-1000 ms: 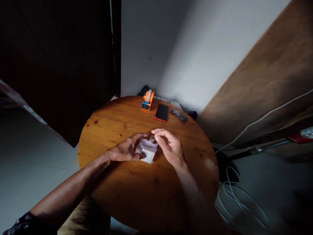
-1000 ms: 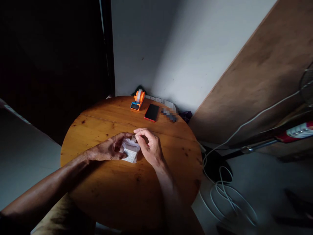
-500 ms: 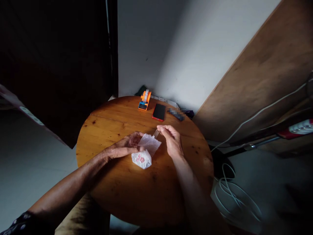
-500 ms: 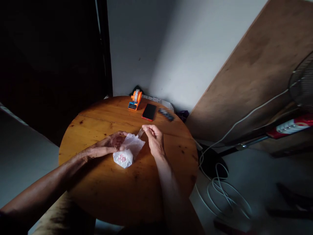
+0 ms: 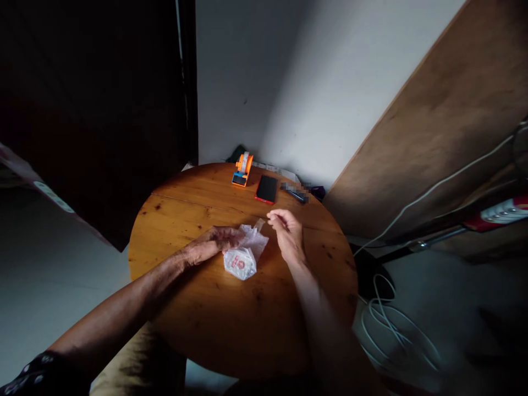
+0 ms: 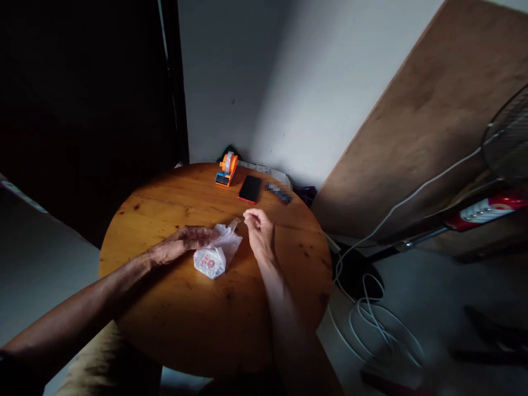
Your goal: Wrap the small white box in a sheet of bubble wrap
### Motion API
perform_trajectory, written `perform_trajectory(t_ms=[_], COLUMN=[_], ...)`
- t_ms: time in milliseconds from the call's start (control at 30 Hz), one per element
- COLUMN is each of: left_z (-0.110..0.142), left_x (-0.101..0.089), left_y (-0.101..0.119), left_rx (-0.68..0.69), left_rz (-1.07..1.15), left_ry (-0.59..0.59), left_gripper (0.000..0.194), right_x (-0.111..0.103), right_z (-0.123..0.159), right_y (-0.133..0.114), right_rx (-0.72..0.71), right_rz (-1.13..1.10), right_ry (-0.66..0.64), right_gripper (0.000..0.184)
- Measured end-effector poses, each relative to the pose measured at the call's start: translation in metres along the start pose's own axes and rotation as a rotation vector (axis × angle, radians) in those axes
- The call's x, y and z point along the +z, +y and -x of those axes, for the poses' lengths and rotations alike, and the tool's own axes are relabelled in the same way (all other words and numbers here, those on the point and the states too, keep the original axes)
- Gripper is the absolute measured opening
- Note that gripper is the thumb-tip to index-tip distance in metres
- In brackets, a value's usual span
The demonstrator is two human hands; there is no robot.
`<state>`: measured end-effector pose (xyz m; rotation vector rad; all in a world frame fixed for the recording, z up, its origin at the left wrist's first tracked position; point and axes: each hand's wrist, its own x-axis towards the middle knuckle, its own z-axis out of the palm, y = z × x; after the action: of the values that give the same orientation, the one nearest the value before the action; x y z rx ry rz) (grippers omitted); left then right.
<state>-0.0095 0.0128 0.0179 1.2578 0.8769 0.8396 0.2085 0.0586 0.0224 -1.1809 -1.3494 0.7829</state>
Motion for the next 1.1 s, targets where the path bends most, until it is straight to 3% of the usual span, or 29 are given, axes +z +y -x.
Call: perform_trajectory(t_ms=[100,233,300,500,633,733,833,933,1033,1100], left_z=[-0.002,-0.004,-0.005,-0.006,-0.002,-0.001,-0.004,-0.010,-0.012,-0.009], left_x=[-0.001,-0.003,-0.005,-0.008,-0.006,-0.004,-0.006,-0.012,-0.018,-0.018], left_y=[-0.001,-0.004,-0.006,-0.008,-0.005,-0.002,-0.002,-0.004,-0.005,-0.004], left_rx=[-0.002,0.015,0.016,0.061,0.095,0.101,0.116,0.149,0.206,0.299], left_rz=[0.007,0.120,0.194,0.370,0.422,0.446,0.449,0.386,0.142,-0.093], left_ry=[0.067,0.118,0.137,0.047,-0.090,-0.085,0.053,0.298,0.585,0.678], left_gripper=[0.044,0.045,0.045,0.048,0.048,0.047,0.044,0.038,0.036,0.034], right_x=[-0.006,-0.008,-0.004,0.005,0.010,0.013,0.009,0.001,-0.004,-0.005], right_z=[0.010,0.025,0.029,0.027,0.029,0.028,0.023,0.014,0.008,0.006], right_y=[-0.024,-0.045,-0.045,-0.033,-0.031,-0.025,-0.017,-0.012,-0.006,-0.002], right_rx=[-0.080,0.012,0.070,0.037,0.000,0.053,0.152,0.141,0.129,0.155], right_rz=[0.018,0.063,0.139,0.366,0.397,0.361,0.266,0.252,0.290,0.302], right_ry=[-0.054,-0.590,-0.704,-0.545,-0.499,-0.474,-0.446,-0.351,-0.285,-0.276], right_gripper=[0.025,0.034,0.040,0.041,0.040,0.037,0.033,0.031,0.030,0.028])
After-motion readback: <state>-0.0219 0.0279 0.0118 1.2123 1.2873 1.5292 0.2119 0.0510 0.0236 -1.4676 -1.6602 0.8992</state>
